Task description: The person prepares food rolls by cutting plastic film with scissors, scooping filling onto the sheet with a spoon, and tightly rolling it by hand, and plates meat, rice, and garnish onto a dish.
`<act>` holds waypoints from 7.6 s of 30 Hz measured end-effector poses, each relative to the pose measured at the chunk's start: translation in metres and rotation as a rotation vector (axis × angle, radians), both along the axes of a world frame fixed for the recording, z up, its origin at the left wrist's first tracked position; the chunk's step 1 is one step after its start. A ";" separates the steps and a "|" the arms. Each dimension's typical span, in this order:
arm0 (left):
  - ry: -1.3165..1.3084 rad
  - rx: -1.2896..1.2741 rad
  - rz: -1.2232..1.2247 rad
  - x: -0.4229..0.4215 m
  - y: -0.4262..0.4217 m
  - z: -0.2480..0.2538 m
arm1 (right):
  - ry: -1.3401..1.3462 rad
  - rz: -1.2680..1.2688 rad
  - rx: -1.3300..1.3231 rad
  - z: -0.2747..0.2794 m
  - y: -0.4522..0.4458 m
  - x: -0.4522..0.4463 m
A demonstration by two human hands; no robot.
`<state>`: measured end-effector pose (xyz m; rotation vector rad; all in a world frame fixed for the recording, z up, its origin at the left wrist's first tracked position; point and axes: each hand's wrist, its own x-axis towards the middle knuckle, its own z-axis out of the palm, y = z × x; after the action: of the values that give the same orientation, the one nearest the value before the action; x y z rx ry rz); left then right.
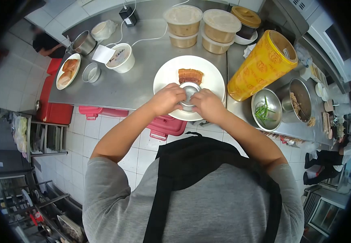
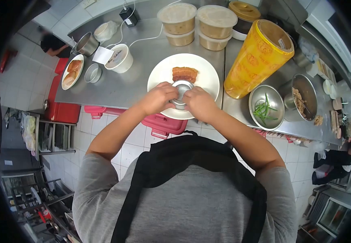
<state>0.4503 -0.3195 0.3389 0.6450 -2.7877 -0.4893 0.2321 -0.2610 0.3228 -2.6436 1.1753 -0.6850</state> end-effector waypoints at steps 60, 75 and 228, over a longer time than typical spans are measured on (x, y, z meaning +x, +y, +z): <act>0.485 0.575 1.289 0.142 -0.027 -0.049 | 0.116 -1.259 0.283 0.017 0.049 -0.229; 0.499 -0.026 1.215 0.119 0.008 -0.043 | 0.431 -0.929 0.157 -0.005 0.084 -0.228; 1.057 0.903 1.169 0.167 0.094 -0.098 | -1.314 -0.273 1.599 -0.070 0.159 -0.038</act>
<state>0.6170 -0.2254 0.2409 1.4201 -0.8538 -1.2464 0.1937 -0.1024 0.2532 -0.4701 0.8619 -0.7383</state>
